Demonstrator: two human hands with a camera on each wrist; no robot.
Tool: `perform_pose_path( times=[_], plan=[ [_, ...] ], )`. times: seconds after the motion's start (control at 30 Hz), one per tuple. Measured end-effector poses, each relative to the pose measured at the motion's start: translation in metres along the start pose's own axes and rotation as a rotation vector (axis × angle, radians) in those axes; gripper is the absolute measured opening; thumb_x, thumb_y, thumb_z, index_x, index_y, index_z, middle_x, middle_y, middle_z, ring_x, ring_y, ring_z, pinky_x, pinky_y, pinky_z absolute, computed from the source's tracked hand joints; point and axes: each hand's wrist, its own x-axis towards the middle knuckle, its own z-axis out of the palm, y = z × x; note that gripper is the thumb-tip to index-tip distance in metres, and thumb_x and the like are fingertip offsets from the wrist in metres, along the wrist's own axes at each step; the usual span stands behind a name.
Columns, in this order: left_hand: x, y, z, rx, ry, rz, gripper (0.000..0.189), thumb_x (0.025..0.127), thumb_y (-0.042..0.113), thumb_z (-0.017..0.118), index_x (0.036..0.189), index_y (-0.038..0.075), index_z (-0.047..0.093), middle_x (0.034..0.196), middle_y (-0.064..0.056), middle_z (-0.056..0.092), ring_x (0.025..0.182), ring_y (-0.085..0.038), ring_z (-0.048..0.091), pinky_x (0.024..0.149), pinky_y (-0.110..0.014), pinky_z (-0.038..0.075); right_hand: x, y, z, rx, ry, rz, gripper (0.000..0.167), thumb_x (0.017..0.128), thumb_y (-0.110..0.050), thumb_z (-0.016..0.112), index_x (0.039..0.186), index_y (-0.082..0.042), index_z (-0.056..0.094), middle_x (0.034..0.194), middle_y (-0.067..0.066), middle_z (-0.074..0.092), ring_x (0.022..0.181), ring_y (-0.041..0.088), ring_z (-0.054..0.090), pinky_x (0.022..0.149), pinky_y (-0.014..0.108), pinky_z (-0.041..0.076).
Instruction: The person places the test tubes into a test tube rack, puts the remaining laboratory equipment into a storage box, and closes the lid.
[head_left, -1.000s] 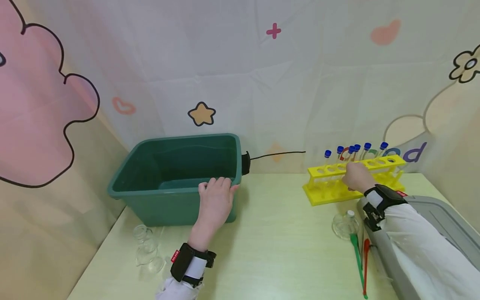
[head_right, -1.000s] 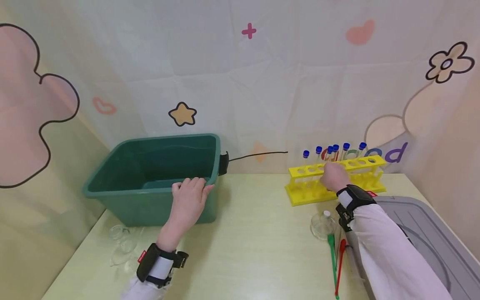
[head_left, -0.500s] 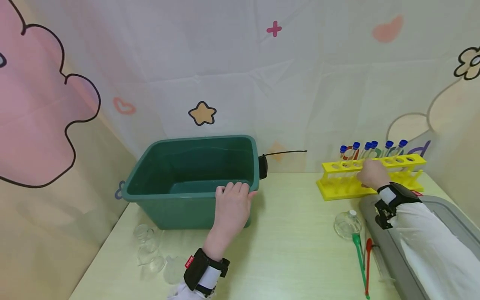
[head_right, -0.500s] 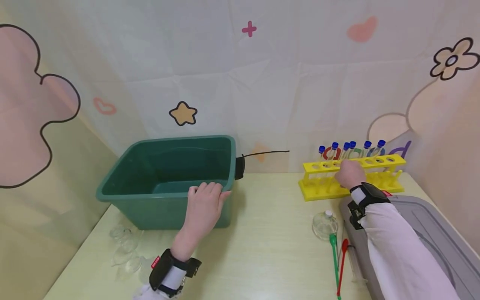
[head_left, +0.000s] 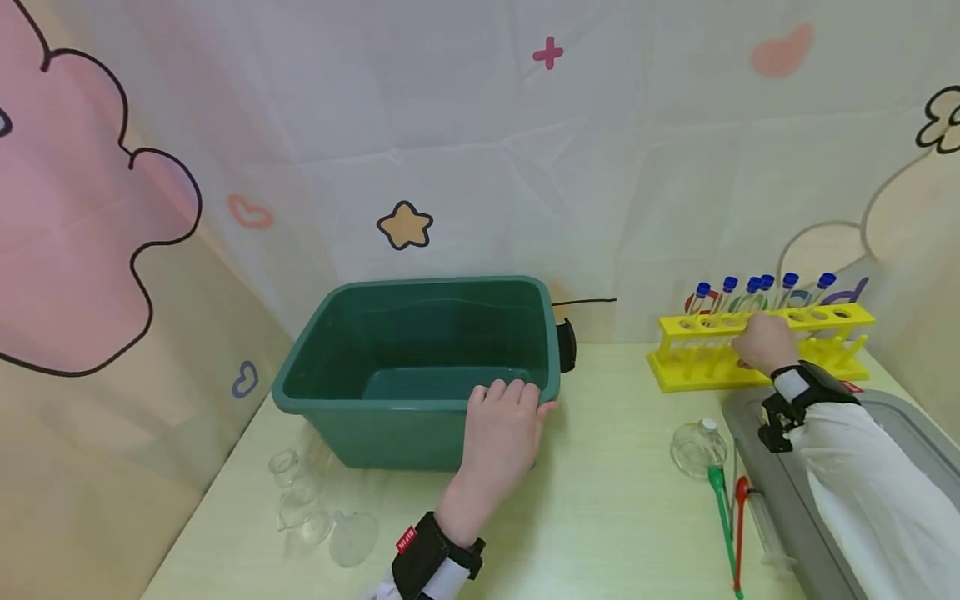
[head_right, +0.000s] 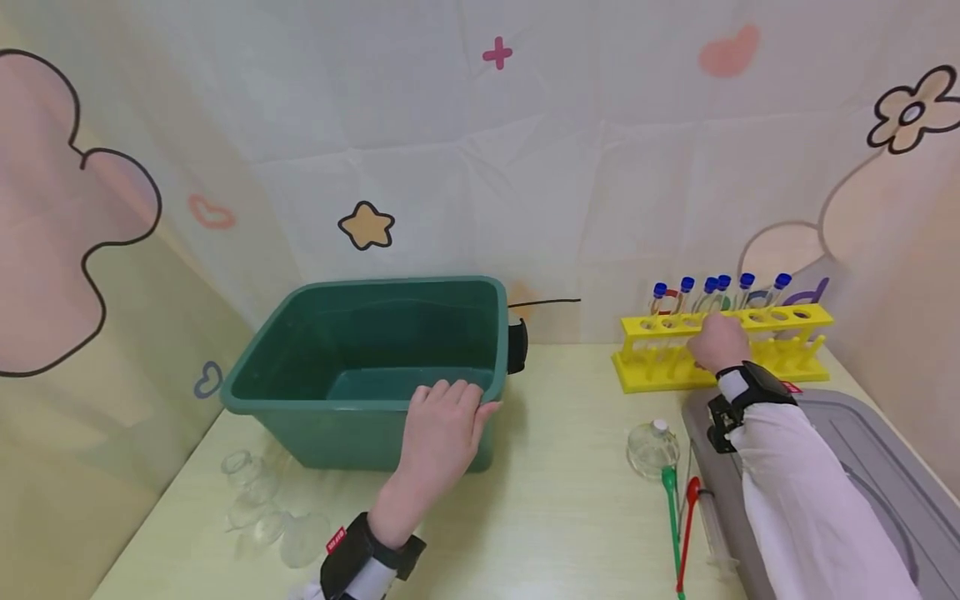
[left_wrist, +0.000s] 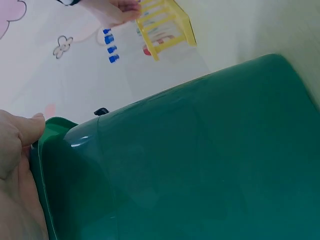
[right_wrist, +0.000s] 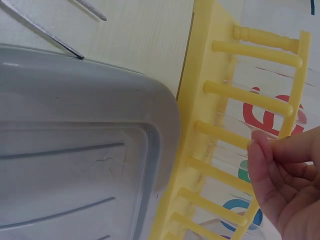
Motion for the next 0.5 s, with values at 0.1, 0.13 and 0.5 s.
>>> perform_pose_path(
  times=[0.1,0.13,0.5],
  plan=[
    [0.000,0.006,0.000,-0.001,0.015,0.007,0.035,0.083,0.029,0.066,0.062,0.010,0.047,0.054,0.001,0.034,0.050,-0.015,0.035,0.052,-0.027,0.027,0.001,0.001,0.001,0.015,0.037,-0.016,0.020,0.080,0.002,0.049,0.077,0.020,0.055,0.049,0.007,0.052,0.048,0.026,0.057,0.043,0.030,0.044],
    [0.000,0.008,-0.001,0.001,0.021,0.011,0.035,0.083,0.030,0.066,0.062,0.010,0.047,0.054,0.001,0.034,0.050,-0.015,0.035,0.052,-0.027,0.027,0.002,0.001,0.002,0.014,0.051,-0.020,0.019,0.080,0.002,0.049,0.074,0.019,0.056,0.048,0.007,0.052,0.047,0.026,0.057,0.042,0.030,0.044],
    [0.001,0.033,-0.006,0.038,0.022,0.057,0.036,0.083,0.036,0.064,0.061,0.012,0.047,0.054,0.003,0.037,0.049,-0.013,0.036,0.051,-0.025,0.026,0.006,0.009,0.001,0.029,0.103,0.036,0.026,0.081,0.002,0.048,0.086,0.027,0.052,0.050,0.011,0.052,0.044,0.023,0.054,0.042,0.030,0.043]
  ],
)
